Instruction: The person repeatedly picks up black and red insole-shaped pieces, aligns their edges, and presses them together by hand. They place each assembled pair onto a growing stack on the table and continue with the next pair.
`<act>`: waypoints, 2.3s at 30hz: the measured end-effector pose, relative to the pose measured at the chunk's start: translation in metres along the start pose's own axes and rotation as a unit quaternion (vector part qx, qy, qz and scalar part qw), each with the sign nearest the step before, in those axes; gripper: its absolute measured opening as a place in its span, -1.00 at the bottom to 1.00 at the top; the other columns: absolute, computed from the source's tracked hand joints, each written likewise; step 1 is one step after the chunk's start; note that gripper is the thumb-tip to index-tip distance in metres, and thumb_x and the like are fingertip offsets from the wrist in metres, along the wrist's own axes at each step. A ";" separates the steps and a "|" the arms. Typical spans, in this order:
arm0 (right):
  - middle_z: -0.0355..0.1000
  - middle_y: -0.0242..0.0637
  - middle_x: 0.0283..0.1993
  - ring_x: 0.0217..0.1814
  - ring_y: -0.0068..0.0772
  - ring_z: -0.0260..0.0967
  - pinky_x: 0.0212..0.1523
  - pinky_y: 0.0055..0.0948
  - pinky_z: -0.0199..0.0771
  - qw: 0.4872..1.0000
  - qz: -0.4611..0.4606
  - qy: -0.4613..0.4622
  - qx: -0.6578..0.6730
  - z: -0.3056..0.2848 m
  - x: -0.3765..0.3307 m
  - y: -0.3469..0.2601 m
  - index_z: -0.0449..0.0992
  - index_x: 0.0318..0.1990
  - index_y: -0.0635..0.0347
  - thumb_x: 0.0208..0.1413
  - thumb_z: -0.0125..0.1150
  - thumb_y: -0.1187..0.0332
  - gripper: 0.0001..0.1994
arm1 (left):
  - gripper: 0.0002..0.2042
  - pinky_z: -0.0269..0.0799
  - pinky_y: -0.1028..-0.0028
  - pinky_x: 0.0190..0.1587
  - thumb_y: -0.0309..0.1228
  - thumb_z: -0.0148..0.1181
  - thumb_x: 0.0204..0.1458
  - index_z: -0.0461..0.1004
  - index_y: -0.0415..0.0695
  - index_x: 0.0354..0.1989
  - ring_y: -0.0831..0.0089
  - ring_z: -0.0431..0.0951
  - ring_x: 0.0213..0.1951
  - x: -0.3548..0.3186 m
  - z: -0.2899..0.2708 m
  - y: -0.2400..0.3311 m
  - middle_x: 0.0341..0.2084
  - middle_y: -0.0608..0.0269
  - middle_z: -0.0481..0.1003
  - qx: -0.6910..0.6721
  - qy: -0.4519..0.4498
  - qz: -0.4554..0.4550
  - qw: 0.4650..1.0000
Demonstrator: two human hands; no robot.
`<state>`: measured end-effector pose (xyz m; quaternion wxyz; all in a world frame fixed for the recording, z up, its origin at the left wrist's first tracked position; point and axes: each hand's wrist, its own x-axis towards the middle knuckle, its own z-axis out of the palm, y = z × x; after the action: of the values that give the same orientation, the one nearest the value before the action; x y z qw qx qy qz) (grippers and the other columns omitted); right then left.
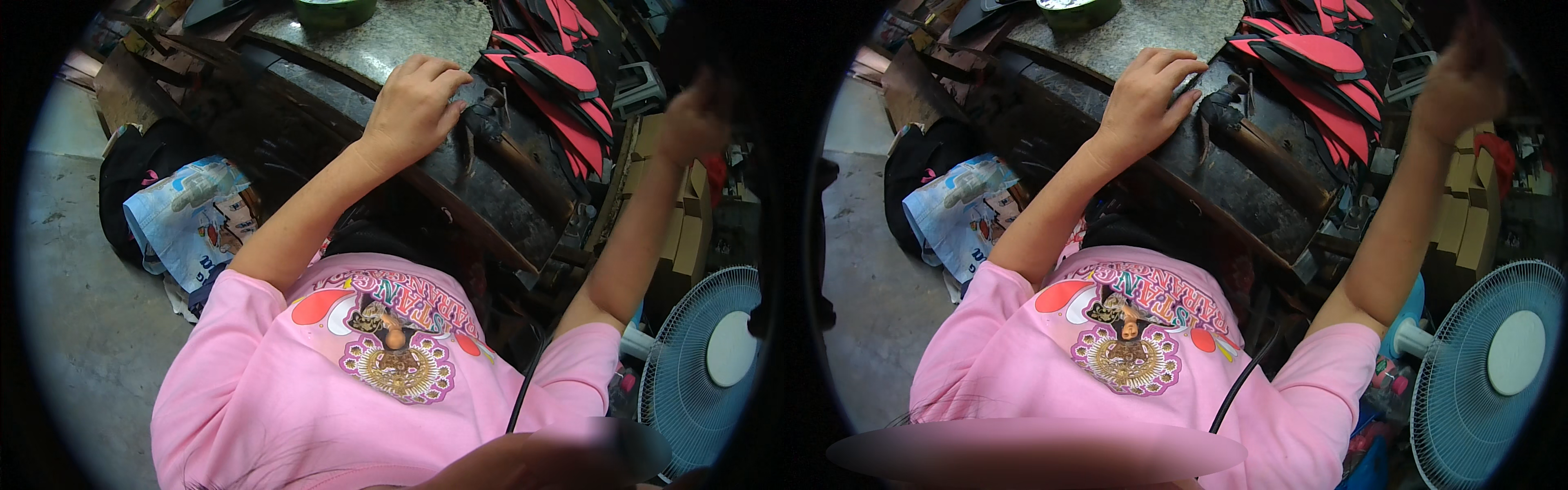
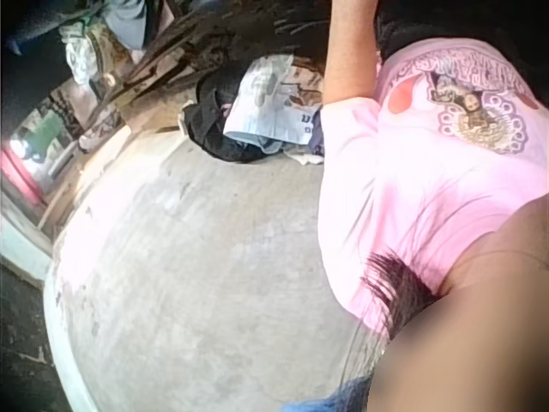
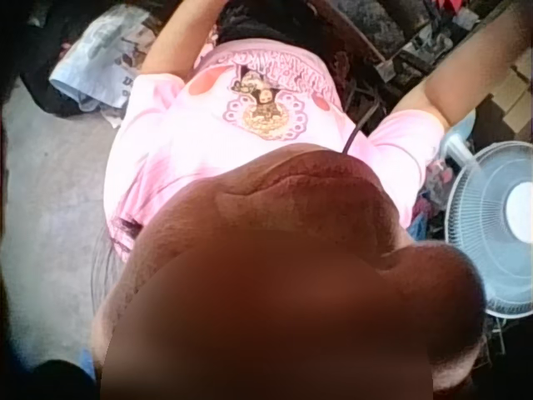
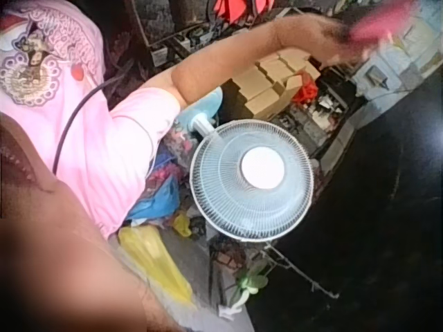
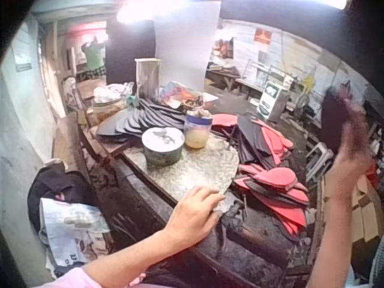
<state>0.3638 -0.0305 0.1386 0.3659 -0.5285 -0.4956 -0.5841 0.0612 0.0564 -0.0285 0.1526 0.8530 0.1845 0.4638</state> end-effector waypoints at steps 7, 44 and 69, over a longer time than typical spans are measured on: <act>0.51 -0.38 0.10 0.15 -0.25 0.44 0.11 -0.27 0.49 0.872 -0.017 -0.474 0.125 -0.001 -0.096 -0.062 0.53 0.15 -0.18 0.13 0.23 0.34 -0.60 | -0.75 0.41 0.22 0.06 -0.47 0.30 -0.03 0.54 -0.14 -0.13 0.12 0.48 -0.02 -0.004 -0.002 0.000 -0.13 0.17 0.54 -0.006 -0.012 -0.002 1.000; 0.55 -0.41 -0.24 -0.19 -0.71 0.40 -0.14 -0.67 0.41 0.675 0.413 -0.488 0.368 -0.136 -0.089 -0.132 0.57 -0.08 0.39 0.17 0.34 0.45 -0.78 | -0.76 0.50 0.55 -0.26 -0.48 0.35 0.06 0.63 -0.13 -0.07 0.46 0.60 -0.30 -0.034 -0.050 0.028 -0.22 0.23 0.58 -0.155 -0.053 -0.082 0.983; 0.55 -0.32 -0.16 -0.13 -0.62 0.47 -0.06 -0.62 0.50 0.698 0.339 -0.518 0.360 -0.153 -0.092 -0.127 0.55 -0.01 0.40 0.18 0.31 0.54 -0.75 | -0.88 0.46 0.52 -0.37 -0.45 0.33 0.06 0.61 -0.24 -0.30 0.39 0.57 -0.44 -0.045 -0.053 0.027 -0.46 0.21 0.53 -0.153 -0.101 -0.075 0.980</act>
<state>0.2201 -0.1567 0.0318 0.3875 -0.7077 -0.5663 0.1685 -0.0019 0.0167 -0.0222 0.3334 0.8458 0.1589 0.3849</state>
